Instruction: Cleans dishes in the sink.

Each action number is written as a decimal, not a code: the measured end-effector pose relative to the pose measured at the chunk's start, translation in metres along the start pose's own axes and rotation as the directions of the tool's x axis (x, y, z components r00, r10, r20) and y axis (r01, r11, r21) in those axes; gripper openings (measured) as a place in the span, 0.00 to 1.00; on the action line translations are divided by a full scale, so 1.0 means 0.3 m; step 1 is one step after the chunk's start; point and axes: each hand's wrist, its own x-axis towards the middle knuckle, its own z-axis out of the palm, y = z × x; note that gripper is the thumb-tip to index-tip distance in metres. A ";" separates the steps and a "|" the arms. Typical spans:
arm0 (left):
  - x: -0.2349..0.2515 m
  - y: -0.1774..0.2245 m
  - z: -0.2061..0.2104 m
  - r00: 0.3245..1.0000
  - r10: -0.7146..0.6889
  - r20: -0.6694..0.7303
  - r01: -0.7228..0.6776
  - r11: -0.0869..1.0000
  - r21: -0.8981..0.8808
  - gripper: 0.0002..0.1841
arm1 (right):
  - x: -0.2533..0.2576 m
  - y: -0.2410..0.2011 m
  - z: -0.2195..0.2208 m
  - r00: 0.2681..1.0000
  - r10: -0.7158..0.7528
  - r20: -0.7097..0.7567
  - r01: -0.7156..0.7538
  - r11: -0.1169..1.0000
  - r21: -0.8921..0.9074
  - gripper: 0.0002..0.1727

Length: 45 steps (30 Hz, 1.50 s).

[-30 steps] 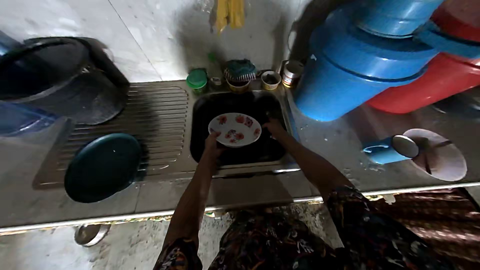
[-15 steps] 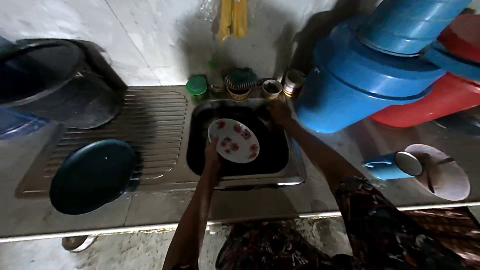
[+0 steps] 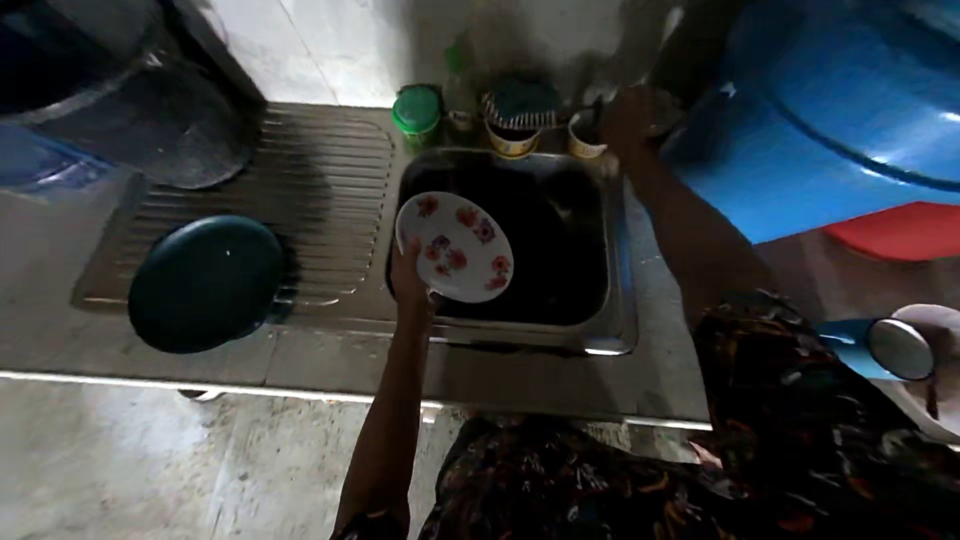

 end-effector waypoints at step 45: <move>0.044 -0.077 0.146 0.975 0.158 0.155 -0.106 0.947 -0.302 0.28 | -0.750 -0.372 0.413 0.766 -0.643 0.007 0.534 0.642 0.550 0.28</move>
